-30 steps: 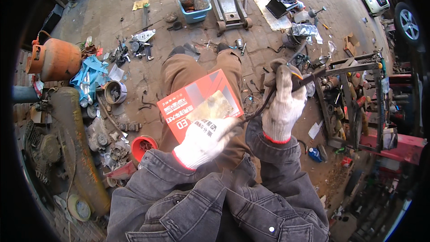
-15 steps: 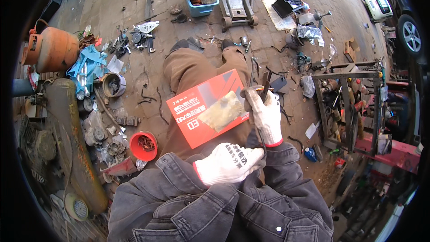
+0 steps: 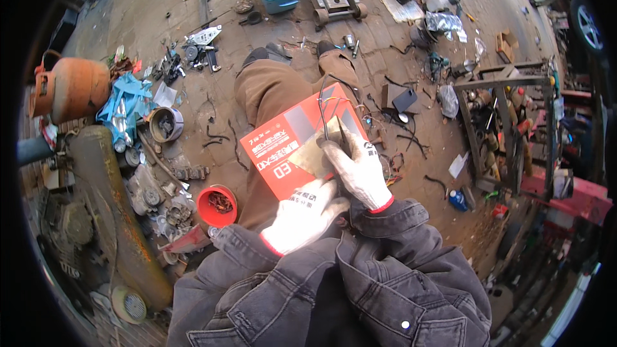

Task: The person sits on the ground and repeatedly strips the insulation from a black wire using a small knife. The wire is held against a red box while the person scrapes and cuts the outer layer to expose the inner conductor.

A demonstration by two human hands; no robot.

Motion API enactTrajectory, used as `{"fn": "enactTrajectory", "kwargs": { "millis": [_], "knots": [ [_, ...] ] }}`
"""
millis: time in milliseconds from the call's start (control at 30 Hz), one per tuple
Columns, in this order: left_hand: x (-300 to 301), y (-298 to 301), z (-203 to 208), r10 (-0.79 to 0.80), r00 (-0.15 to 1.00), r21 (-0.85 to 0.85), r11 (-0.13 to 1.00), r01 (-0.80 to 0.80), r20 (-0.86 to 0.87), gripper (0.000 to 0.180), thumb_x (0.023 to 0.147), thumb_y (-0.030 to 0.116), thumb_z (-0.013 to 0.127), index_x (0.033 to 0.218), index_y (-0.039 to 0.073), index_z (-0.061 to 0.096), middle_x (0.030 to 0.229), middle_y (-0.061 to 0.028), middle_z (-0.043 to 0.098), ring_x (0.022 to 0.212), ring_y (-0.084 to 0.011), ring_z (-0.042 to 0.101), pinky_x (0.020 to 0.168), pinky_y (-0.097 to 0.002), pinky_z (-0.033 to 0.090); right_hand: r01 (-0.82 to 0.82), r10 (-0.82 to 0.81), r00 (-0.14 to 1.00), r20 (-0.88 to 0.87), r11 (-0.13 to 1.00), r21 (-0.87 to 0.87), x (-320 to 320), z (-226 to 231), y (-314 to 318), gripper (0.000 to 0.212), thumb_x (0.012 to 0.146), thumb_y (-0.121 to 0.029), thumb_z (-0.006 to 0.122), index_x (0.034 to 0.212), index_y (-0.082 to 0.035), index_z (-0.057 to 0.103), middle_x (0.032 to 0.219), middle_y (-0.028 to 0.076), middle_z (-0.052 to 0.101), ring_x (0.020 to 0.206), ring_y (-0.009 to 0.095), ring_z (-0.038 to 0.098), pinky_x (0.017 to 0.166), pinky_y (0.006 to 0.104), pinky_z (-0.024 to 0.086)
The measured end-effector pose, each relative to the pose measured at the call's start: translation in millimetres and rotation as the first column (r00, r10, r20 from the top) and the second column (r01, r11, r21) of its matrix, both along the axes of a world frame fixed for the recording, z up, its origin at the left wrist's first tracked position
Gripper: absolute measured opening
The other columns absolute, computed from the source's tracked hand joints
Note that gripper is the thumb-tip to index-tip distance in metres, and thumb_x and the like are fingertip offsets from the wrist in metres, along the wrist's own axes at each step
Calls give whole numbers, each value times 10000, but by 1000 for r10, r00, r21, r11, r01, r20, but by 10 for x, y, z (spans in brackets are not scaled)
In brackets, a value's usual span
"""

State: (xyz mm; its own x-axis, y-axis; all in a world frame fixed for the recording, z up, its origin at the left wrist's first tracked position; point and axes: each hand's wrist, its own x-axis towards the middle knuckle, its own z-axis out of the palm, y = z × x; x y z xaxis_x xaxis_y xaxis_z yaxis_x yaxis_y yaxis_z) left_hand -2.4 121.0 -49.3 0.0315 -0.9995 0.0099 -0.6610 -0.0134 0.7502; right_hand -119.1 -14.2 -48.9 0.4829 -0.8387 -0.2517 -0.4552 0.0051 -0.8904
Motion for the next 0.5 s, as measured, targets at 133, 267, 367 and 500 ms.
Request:
{"fn": "enactTrajectory", "kwargs": {
  "millis": [133,267,367,500],
  "knots": [
    [400,-40,279,-147,983,86,987,138,109,282,920,292,722,1146,124,702,1012,-83,679,919,-303,681,760,-424,568,-180,146,980,-132,936,-302,-91,-33,95,345,998,-190,669,1285,1,680,974,103,744,900,210,709,853,329,548],
    [680,-422,245,89,974,-33,996,-84,209,324,892,112,701,1215,129,699,1067,-108,704,953,-325,692,804,-424,562,-10,-5,993,-116,992,-127,-83,34,182,303,986,-208,674,1237,-40,701,1064,176,764,944,334,757,844,420,576],
    [748,-776,146,153,949,-124,985,-123,274,401,885,97,689,1279,170,668,1116,-117,686,974,-342,671,833,-438,558,-45,-5,954,-299,986,-160,-77,16,225,250,986,-209,680,1183,-57,711,1077,167,765,918,374,747,813,446,580],
    [717,-1087,90,85,974,-150,987,-53,212,368,905,102,700,1266,173,691,1109,-108,683,985,-331,669,834,-433,548,-97,-20,959,-284,914,-393,-95,-105,278,266,953,-220,726,1182,-83,716,1020,148,759,841,365,738,769,434,581]
  ]
}}
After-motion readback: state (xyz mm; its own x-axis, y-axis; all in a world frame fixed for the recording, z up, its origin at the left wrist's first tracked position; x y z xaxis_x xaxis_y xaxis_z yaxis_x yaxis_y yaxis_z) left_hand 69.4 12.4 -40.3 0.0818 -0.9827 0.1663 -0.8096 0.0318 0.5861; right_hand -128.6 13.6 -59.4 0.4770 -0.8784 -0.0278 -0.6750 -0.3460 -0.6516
